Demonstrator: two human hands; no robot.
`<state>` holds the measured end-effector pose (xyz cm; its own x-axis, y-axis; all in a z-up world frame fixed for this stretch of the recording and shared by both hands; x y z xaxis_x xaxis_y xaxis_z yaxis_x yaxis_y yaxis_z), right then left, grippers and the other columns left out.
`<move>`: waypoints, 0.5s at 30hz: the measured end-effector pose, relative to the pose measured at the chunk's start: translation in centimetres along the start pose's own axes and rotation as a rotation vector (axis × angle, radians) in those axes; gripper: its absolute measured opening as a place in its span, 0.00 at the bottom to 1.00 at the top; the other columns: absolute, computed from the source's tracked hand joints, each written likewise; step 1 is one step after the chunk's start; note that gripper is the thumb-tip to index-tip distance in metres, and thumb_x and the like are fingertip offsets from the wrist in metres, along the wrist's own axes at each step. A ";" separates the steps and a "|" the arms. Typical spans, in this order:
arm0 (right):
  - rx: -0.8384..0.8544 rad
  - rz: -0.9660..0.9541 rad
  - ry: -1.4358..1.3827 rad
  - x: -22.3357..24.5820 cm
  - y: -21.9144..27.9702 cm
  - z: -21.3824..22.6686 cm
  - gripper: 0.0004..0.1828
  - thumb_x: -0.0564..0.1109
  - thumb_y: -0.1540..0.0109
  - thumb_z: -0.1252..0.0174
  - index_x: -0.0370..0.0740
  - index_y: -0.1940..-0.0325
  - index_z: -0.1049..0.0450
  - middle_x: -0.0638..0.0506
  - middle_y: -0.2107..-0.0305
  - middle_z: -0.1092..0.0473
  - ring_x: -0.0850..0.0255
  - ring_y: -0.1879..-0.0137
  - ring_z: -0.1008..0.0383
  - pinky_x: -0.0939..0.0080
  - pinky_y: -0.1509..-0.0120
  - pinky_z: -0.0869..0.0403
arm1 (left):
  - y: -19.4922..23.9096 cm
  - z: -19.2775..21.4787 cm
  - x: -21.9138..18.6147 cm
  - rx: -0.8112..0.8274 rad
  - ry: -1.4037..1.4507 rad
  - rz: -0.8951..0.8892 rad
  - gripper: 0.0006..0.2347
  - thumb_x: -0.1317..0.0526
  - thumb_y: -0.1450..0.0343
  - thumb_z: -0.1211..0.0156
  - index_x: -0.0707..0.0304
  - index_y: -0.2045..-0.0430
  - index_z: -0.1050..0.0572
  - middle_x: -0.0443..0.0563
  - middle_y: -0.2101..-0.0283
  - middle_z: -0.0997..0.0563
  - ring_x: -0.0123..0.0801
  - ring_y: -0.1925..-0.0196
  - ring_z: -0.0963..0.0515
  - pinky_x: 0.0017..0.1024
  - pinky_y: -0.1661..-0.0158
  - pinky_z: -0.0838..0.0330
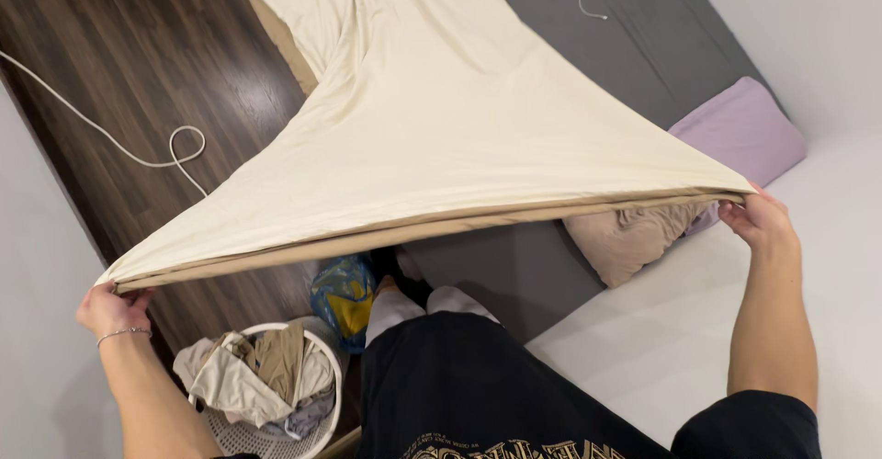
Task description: The person folds a two-toned duvet cover on a bed by smoothing out the fabric and aligning the corners before folding it into a smaller rectangular shape.
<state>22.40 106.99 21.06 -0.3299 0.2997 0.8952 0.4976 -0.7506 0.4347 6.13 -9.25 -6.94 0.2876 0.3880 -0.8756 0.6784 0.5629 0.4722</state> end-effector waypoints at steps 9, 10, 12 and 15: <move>0.081 0.303 -0.012 0.2 0.6 -0.5 0.21 0.36 0.29 0.63 0.34 0.32 0.36 0.36 0.46 0.28 0.46 0.44 0.20 0.41 0.41 0.22 | -0.3 -0.2 1.8 0.061 0.275 -0.028 0.11 0.73 0.24 0.51 0.83 0.50 0.28 0.69 0.47 0.22 0.51 0.49 0.17 0.49 0.50 0.18; 0.067 0.238 -0.087 -0.5 0.3 -0.5 0.17 0.37 0.26 0.60 0.28 0.35 0.34 0.36 0.46 0.27 0.47 0.43 0.19 0.42 0.39 0.22 | -0.2 -0.5 2.0 0.075 0.315 -0.021 0.11 0.74 0.24 0.51 0.83 0.49 0.27 0.70 0.46 0.22 0.51 0.48 0.17 0.51 0.48 0.19; 0.050 0.177 -0.168 -2.2 0.5 -0.7 0.16 0.38 0.23 0.58 0.22 0.38 0.32 0.35 0.46 0.26 0.47 0.43 0.19 0.42 0.38 0.22 | 0.3 -1.0 2.7 0.095 0.225 0.025 0.10 0.71 0.23 0.52 0.80 0.51 0.28 0.69 0.47 0.22 0.51 0.49 0.17 0.51 0.50 0.18; 0.074 0.121 -0.018 -4.4 1.1 -1.6 0.14 0.38 0.25 0.58 0.22 0.45 0.31 0.37 0.51 0.26 0.47 0.48 0.21 0.40 0.42 0.21 | 1.8 -2.2 4.7 0.134 0.015 0.114 0.06 0.69 0.23 0.53 0.73 0.57 0.29 0.65 0.50 0.23 0.50 0.52 0.18 0.52 0.55 0.18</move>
<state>23.09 103.92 17.40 -0.2499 0.2202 0.9429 0.5913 -0.7365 0.3287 7.16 -4.81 -9.98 0.3589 0.4550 -0.8150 0.7261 0.4125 0.5501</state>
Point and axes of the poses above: each hand's wrist, its own y-axis away from the middle knuckle, its own z-axis out of the back of the hand, x = y × z, the point moved 9 cm from there along -y, towards the middle knuckle
